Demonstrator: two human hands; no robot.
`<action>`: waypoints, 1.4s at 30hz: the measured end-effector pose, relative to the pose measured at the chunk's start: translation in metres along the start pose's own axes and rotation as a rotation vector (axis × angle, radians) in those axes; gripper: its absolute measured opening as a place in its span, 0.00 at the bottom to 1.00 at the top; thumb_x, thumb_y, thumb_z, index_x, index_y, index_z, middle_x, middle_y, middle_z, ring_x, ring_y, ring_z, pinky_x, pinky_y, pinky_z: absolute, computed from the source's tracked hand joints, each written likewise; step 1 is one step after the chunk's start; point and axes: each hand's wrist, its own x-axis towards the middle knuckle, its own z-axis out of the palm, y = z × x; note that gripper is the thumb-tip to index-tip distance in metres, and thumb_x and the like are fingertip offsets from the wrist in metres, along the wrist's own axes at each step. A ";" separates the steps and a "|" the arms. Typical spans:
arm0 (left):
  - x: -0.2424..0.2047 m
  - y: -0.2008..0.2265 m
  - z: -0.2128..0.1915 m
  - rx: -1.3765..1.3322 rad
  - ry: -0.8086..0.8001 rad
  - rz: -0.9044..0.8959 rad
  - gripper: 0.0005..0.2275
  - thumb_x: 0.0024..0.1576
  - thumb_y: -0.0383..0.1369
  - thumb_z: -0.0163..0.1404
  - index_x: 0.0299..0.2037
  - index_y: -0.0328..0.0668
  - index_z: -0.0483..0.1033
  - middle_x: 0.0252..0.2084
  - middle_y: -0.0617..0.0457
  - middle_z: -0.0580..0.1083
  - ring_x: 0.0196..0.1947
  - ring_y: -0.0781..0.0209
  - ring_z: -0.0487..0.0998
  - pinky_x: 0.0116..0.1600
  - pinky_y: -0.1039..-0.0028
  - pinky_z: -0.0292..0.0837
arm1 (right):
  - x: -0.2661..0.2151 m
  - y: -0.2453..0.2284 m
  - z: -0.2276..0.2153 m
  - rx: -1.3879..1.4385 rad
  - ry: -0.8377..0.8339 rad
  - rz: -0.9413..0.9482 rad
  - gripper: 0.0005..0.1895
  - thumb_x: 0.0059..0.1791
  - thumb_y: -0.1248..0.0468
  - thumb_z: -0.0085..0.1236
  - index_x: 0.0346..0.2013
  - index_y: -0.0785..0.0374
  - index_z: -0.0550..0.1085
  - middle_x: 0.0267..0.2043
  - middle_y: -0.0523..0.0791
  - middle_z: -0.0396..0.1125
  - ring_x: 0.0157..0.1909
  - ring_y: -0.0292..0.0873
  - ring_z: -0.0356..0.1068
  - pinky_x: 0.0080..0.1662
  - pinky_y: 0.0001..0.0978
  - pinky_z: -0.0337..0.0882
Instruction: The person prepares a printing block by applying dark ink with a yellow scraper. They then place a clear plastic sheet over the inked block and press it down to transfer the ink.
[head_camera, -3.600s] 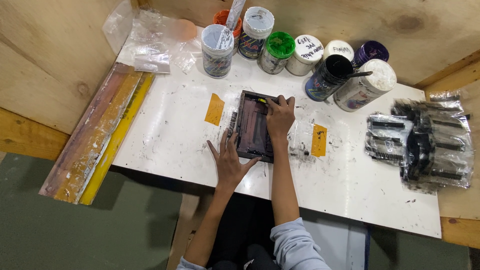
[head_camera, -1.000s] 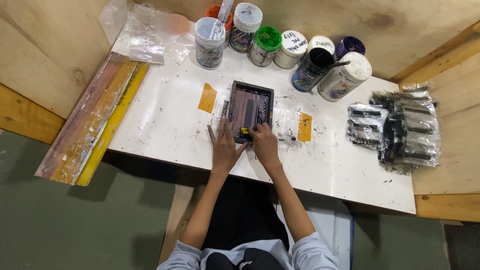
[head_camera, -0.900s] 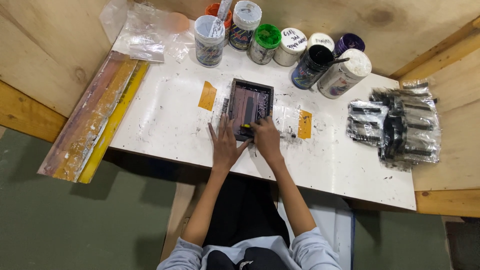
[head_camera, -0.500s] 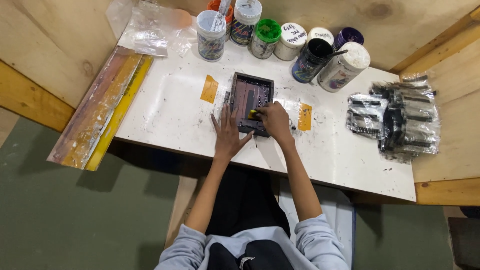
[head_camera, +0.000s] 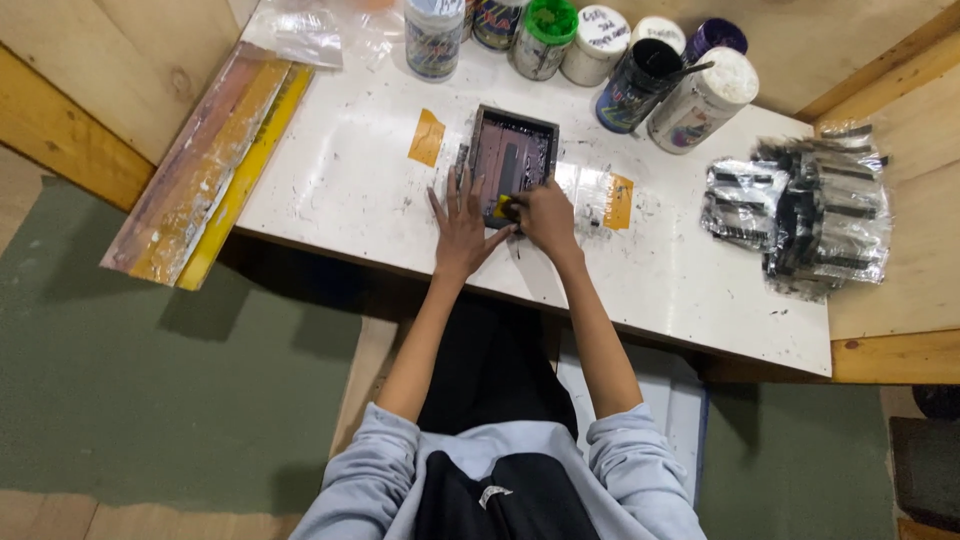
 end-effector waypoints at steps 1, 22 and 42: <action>0.000 -0.001 0.001 -0.001 -0.005 -0.007 0.41 0.57 0.60 0.52 0.73 0.43 0.50 0.77 0.36 0.45 0.78 0.39 0.36 0.72 0.27 0.33 | -0.001 -0.004 -0.002 0.001 -0.008 -0.001 0.10 0.46 0.64 0.63 0.42 0.55 0.84 0.36 0.50 0.73 0.48 0.55 0.72 0.49 0.47 0.76; 0.001 0.003 -0.005 0.101 -0.054 -0.019 0.39 0.62 0.55 0.52 0.74 0.42 0.47 0.78 0.39 0.46 0.78 0.42 0.36 0.73 0.31 0.27 | 0.001 -0.021 -0.009 -0.166 0.132 -0.078 0.12 0.38 0.63 0.73 0.36 0.55 0.85 0.39 0.46 0.69 0.50 0.51 0.63 0.43 0.49 0.79; 0.004 0.001 -0.003 0.060 -0.068 -0.037 0.41 0.60 0.58 0.49 0.76 0.42 0.48 0.78 0.42 0.45 0.79 0.45 0.35 0.72 0.30 0.27 | 0.059 -0.001 0.015 -0.103 0.193 0.068 0.11 0.38 0.62 0.75 0.33 0.56 0.85 0.37 0.43 0.70 0.50 0.49 0.62 0.38 0.48 0.79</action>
